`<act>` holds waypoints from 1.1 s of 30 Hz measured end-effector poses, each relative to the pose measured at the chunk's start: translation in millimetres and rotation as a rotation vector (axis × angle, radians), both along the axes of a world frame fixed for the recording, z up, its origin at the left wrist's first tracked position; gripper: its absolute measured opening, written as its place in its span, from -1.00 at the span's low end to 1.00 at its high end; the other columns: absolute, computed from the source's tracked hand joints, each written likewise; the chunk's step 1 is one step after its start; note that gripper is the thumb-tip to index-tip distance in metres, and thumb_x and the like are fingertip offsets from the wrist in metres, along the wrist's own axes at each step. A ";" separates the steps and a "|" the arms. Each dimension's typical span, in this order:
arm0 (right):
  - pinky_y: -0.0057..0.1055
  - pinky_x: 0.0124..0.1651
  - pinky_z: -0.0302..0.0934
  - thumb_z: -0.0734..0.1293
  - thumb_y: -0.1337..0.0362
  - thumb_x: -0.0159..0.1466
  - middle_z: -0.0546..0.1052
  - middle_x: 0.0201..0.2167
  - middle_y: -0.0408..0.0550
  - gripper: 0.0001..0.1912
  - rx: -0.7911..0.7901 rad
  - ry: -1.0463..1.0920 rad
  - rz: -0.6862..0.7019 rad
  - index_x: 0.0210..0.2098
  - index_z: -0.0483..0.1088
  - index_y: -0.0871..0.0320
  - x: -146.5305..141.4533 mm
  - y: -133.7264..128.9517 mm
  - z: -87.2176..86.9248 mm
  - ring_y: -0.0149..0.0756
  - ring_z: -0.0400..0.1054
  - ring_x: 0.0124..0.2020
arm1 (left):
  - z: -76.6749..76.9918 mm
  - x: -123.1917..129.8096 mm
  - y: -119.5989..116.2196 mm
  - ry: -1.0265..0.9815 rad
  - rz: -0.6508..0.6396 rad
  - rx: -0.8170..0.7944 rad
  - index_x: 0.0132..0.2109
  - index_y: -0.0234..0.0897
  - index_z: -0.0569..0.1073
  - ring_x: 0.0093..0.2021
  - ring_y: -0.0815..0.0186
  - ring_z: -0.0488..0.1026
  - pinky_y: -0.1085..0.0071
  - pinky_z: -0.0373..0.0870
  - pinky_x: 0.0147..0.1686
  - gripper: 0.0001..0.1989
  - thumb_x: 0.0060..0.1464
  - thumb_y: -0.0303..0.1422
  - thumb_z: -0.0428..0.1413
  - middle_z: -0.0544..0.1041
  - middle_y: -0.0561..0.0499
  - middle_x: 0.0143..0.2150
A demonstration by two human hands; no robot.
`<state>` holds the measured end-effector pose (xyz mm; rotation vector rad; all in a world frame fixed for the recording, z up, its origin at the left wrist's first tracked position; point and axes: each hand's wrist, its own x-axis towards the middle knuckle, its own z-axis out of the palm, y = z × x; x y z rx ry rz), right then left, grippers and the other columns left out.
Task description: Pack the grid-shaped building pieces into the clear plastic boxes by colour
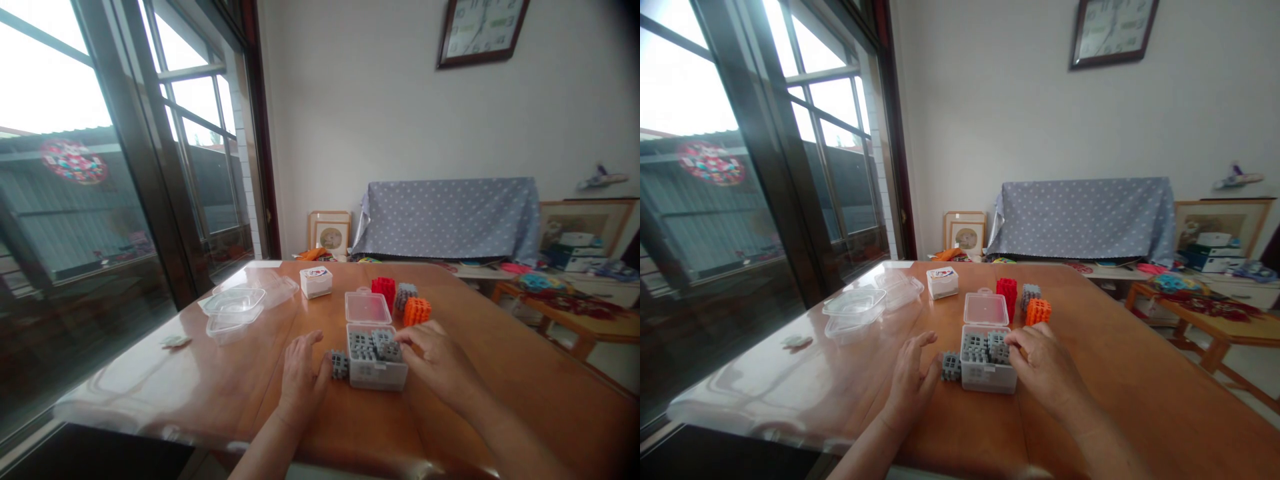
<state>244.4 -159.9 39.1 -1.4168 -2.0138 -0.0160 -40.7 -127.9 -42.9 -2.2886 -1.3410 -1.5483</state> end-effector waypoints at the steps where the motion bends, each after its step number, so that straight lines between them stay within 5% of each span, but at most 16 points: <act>1: -0.26 -0.12 0.23 0.25 0.30 0.28 0.58 -0.27 -0.09 -0.79 0.014 -0.008 -0.005 -0.21 0.53 0.00 -1.2 0.0 0.3 -0.13 0.37 -0.15 | 1.0 0.4 -1.3 0.010 -0.017 0.000 0.17 -0.20 0.28 0.07 0.07 0.42 0.02 0.38 0.07 -0.62 0.22 -0.41 0.08 0.47 -0.16 0.04; 5: -0.24 -0.13 0.23 0.25 0.31 0.28 0.58 -0.28 -0.08 -0.79 0.028 -0.025 -0.014 -0.22 0.53 0.01 -3.3 0.0 -0.2 -0.12 0.36 -0.17 | 11.4 4.5 -7.4 0.026 -0.072 0.003 0.17 -0.17 0.31 0.10 0.07 0.40 0.02 0.37 0.09 -0.63 0.23 -0.43 0.05 0.47 -0.16 0.07; 11: -0.26 -0.16 0.21 0.24 0.33 0.27 0.57 -0.29 -0.08 -0.79 0.012 -0.036 0.005 -0.25 0.52 0.01 -2.8 -1.4 0.7 -0.13 0.34 -0.17 | 48.1 31.0 -16.6 0.187 -0.203 -0.079 0.17 -0.10 0.38 0.24 0.06 0.30 0.01 0.30 0.16 -0.62 0.22 -0.44 0.04 0.52 -0.08 0.08; 15: -0.27 -0.16 0.21 0.24 0.36 0.25 0.56 -0.28 -0.09 -0.79 0.004 -0.036 0.009 -0.26 0.50 0.01 -4.6 -2.0 2.9 -0.14 0.34 -0.17 | 62.4 50.7 -17.5 0.338 -0.275 -0.127 0.10 -0.02 0.45 0.28 0.02 0.26 -0.18 0.01 0.31 -0.63 0.16 -0.45 0.08 0.57 0.02 0.04; 20: -0.27 -0.14 0.21 0.23 0.39 0.25 0.55 -0.30 -0.08 -0.79 -0.019 -0.053 0.018 -0.26 0.49 0.03 -6.4 -3.0 -0.2 -0.14 0.33 -0.16 | 59.0 54.5 -15.7 0.362 -0.267 -0.111 -0.02 -0.03 0.50 0.26 0.04 0.29 -0.24 -0.32 0.37 -0.76 0.22 -0.40 0.06 0.61 0.07 -0.04; 33: -0.22 -0.08 0.23 0.21 0.42 0.27 0.53 -0.30 -0.06 -0.79 -0.060 -0.044 0.129 -0.29 0.44 0.03 -3.2 -2.6 -15.0 -0.12 0.33 -0.13 | 42.4 52.3 -12.4 0.347 -0.275 -0.031 0.08 -0.07 0.50 0.24 0.05 0.33 -0.19 -0.17 0.38 -0.71 0.23 -0.35 0.07 0.58 -0.01 0.08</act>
